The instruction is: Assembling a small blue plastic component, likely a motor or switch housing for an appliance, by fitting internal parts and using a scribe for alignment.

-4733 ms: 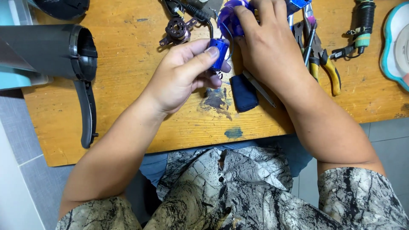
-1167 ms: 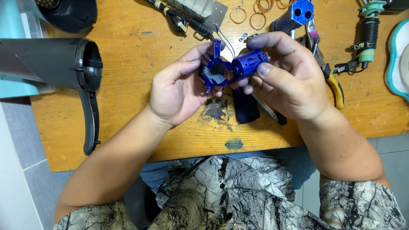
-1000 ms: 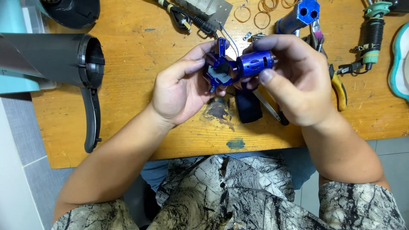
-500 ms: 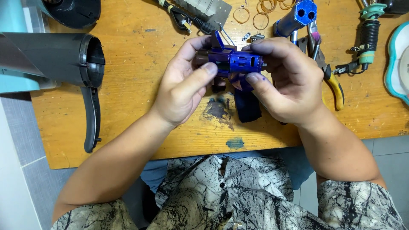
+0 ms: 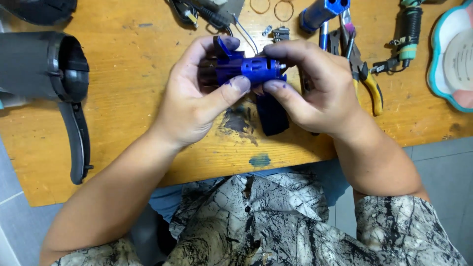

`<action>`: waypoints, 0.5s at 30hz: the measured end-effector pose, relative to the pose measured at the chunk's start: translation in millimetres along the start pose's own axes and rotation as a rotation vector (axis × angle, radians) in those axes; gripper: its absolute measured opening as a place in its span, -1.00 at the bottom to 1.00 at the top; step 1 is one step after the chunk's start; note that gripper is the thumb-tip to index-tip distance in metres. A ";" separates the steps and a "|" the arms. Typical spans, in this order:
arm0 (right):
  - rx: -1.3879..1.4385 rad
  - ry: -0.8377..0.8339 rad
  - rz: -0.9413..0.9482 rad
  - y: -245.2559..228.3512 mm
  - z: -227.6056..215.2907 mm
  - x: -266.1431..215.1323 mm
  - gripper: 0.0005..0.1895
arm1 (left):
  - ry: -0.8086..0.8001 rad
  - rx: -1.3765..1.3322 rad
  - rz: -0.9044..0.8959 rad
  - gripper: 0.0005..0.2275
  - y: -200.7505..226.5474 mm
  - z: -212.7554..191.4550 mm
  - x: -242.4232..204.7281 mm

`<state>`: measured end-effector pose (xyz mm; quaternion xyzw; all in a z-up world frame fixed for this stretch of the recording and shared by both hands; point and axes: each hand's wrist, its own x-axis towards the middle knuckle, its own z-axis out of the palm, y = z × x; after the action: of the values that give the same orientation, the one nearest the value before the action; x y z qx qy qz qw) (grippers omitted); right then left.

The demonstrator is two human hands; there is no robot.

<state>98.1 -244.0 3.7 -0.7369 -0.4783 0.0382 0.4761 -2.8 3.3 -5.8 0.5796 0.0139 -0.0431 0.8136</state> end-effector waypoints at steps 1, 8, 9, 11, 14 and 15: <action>-0.052 -0.002 -0.002 -0.6 -0.3 -1.4 -0.57 | 0.017 0.064 0.038 -0.61 1.1 1.3 -1.1; -0.185 -0.005 -0.056 6.2 0.0 -6.5 -0.54 | 0.095 0.303 0.134 -0.59 4.4 6.4 -4.8; -0.181 -0.005 -0.058 6.5 0.3 -7.1 -0.54 | 0.099 0.307 0.133 -0.59 3.9 7.1 -5.2; -0.171 -0.017 -0.026 7.1 -0.3 -8.1 -0.50 | 0.104 0.273 0.138 -0.58 2.9 8.9 -5.1; -0.113 -0.064 0.021 5.3 -2.0 -6.7 -0.31 | 0.128 0.262 0.159 -0.59 -1.0 6.6 -3.6; -0.114 -0.063 0.018 5.1 -1.5 -5.4 -0.31 | 0.127 0.263 0.161 -0.59 -0.5 6.2 -3.8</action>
<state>99.3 -249.4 -1.3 -0.7657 -0.4877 0.0382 0.4177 -6.7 -2.5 -3.9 0.6820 0.0131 0.0578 0.7290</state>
